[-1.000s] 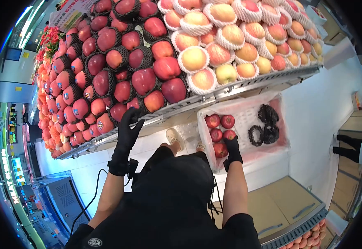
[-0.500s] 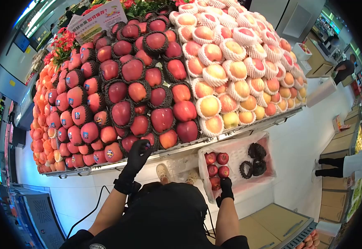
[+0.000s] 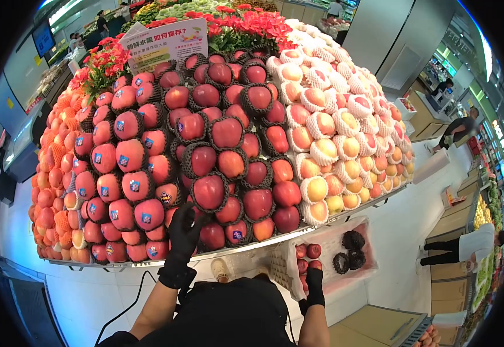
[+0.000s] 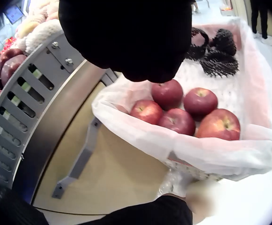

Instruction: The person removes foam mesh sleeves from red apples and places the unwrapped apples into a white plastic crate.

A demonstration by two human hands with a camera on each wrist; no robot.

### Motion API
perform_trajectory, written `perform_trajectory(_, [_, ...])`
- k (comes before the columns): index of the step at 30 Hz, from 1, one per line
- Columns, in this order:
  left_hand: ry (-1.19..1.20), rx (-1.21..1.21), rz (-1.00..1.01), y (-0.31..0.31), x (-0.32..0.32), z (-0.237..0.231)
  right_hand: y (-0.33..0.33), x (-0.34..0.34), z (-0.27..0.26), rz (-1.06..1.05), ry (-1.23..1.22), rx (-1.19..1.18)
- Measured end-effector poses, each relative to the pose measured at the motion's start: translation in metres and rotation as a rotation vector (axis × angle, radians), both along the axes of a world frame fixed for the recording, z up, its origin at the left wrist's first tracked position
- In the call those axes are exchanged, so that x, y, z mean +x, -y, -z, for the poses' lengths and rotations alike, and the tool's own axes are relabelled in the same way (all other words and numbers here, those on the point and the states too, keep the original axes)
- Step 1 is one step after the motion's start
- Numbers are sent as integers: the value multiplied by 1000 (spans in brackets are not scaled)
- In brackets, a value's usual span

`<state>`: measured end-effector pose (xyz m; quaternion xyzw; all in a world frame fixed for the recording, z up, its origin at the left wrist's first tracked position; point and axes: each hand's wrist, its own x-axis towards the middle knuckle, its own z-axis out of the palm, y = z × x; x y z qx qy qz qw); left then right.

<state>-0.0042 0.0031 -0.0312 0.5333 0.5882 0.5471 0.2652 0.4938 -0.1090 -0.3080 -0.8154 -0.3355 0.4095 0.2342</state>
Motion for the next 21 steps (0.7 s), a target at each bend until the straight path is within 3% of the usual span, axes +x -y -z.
perform_trajectory(1, [46,-52,42,-1,-7,3,-7,3,-8,-394,302,221])
perform_trajectory(3, [65,-86,57,-7,-14,-2,-33,-49,-96,-41,44,244])
perform_trajectory(4, [74,-104,68,-9,-16,-5,-44,-74,-141,37,-23,275])
perform_trajectory(8, [11,-12,97,-17,-23,-6,-89,-138,-252,34,-56,476])
perform_trajectory(10, [83,1,146,-24,-25,3,-118,-142,-249,-86,96,616])
perform_trajectory(13, [52,-68,168,-22,-27,-16,-158,-169,-257,-154,-63,661])
perform_trajectory(15, [79,-121,155,-25,-27,-6,-175,-203,-285,-229,-136,616])
perform_trajectory(19, [43,-74,142,-27,-20,1,-205,-242,-290,-364,-354,550])
perform_trajectory(21, [238,-101,166,-26,-15,-11,-215,-260,-295,-441,-368,535])
